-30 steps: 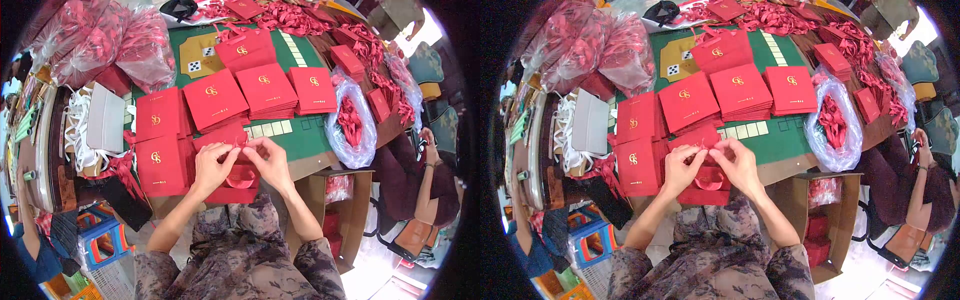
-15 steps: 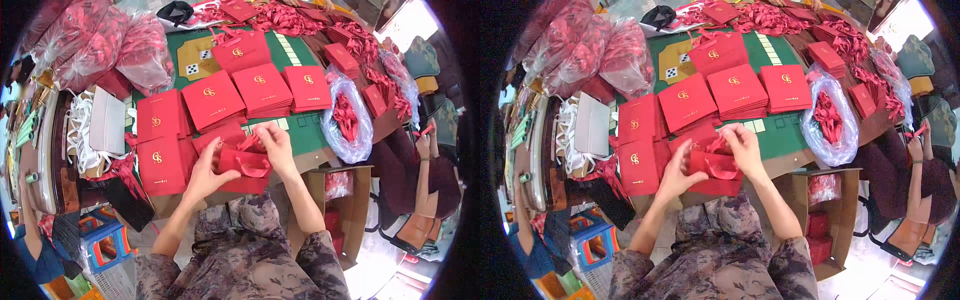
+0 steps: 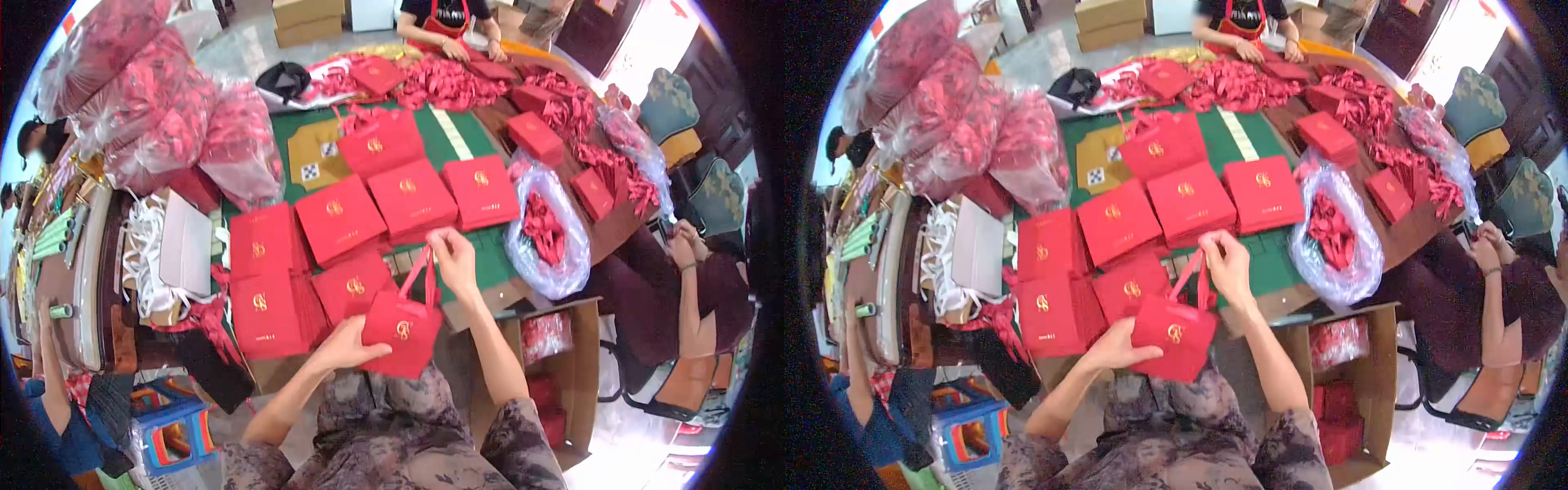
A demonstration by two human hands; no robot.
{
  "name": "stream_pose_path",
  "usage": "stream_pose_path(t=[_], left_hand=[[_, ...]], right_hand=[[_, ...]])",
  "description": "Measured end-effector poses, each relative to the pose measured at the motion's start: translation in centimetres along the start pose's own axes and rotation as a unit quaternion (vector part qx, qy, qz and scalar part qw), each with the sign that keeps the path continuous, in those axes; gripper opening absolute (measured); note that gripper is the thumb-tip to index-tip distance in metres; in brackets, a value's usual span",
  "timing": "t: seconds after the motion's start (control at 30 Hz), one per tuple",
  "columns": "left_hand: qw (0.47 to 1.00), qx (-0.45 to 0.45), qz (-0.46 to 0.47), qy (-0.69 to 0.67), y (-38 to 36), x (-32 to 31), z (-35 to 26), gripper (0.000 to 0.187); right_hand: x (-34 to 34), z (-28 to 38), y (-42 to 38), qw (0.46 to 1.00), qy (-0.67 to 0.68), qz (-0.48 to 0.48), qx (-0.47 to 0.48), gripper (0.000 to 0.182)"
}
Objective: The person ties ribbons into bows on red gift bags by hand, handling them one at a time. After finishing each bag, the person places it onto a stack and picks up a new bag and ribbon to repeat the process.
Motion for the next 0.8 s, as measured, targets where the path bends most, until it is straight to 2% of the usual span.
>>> stream_pose_path(t=[0.03, 0.07, 0.13, 0.17, 0.2, 0.23, 0.27, 0.3, 0.37, 0.4, 0.43, 0.47, 0.5, 0.6, 0.7, 0.77, 0.8], left_hand=[[0.999, 0.020, 0.031, -0.032, 0.3, 0.0, -0.1, 0.055], [0.999, 0.013, 0.028, -0.026, 0.7, 0.7, -0.7, 0.055], [0.994, 0.041, 0.026, -0.102, 1.6, 2.2, -2.8, 0.055], [0.994, 0.068, -0.010, -0.090, 2.2, 4.0, -3.8, 0.057], [0.987, 0.049, -0.031, -0.147, 3.1, 5.5, -6.4, 0.059], [0.979, 0.060, -0.083, -0.174, 4.2, 7.6, -7.1, 0.061], [0.975, 0.064, -0.179, -0.110, 5.0, 10.6, -8.0, 0.053], [0.975, -0.015, -0.134, -0.175, 7.3, 11.8, -10.2, 0.048], [0.969, -0.074, -0.197, -0.126, 11.4, 16.3, -11.2, 0.041], [0.956, -0.133, -0.240, -0.104, 12.5, 17.5, -13.3, 0.040], [0.954, -0.162, -0.233, -0.090, 15.3, 19.4, -12.8, 0.039], [0.956, -0.128, -0.246, -0.097, 17.7, 21.3, -11.3, 0.042], [0.948, -0.151, -0.238, -0.146, 19.8, 22.1, -10.3, 0.040], [0.946, -0.155, -0.265, -0.109, 24.4, 24.3, -5.7, 0.037], [0.933, -0.135, -0.326, -0.075, 25.6, 26.1, -1.4, 0.039], [0.920, -0.148, -0.351, -0.089, 25.9, 27.3, 0.7, 0.036], [0.925, -0.081, -0.372, -0.011, 24.9, 26.7, -0.1, 0.035]], right_hand=[[0.3, -0.1, -0.2, 1.000, -0.006, 0.002, 0.012, 0.017], [0.9, -0.4, -0.4, 1.000, -0.004, 0.000, 0.021, 0.017], [2.6, -0.6, -1.1, 0.999, -0.018, -0.033, 0.034, 0.019], [3.3, -0.6, -1.7, 0.999, -0.017, -0.035, 0.038, 0.019], [4.5, -0.9, -2.4, 0.998, 0.000, -0.060, -0.002, 0.021], [5.6, -1.7, -3.3, 0.995, 0.017, -0.086, -0.042, 0.022], [6.1, -2.2, -4.0, 0.995, 0.016, -0.090, -0.040, 0.022], [6.4, -3.0, -4.8, 0.995, 0.027, -0.087, -0.036, 0.023], [7.1, -4.4, -6.5, 0.995, 0.033, -0.084, -0.051, 0.023], [7.2, -4.4, -7.2, 0.995, 0.021, -0.074, -0.060, 0.022], [7.4, -4.2, -7.8, 0.996, 0.009, -0.064, -0.068, 0.022], [7.6, -4.0, -8.4, 0.995, -0.002, -0.072, -0.067, 0.021], [7.9, -3.5, -8.9, 0.995, -0.035, -0.072, -0.060, 0.020], [8.7, -1.8, -10.0, 0.995, -0.057, -0.064, -0.050, 0.019], [9.5, -1.6, -10.8, 0.993, -0.087, -0.061, -0.060, 0.018], [10.0, -1.2, -11.0, 0.993, -0.097, -0.067, -0.024, 0.018], [10.2, -1.1, -11.1, 0.991, -0.114, -0.061, -0.019, 0.018]])
Point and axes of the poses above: each hand's wrist, its own y-axis towards the middle knuckle, its own x-axis out of the back of the hand, z = x × y, the point moved 10 cm from there along y, towards the middle knuckle, and after that the axes turned 3 degrees about -y, right-handed, at the moved point
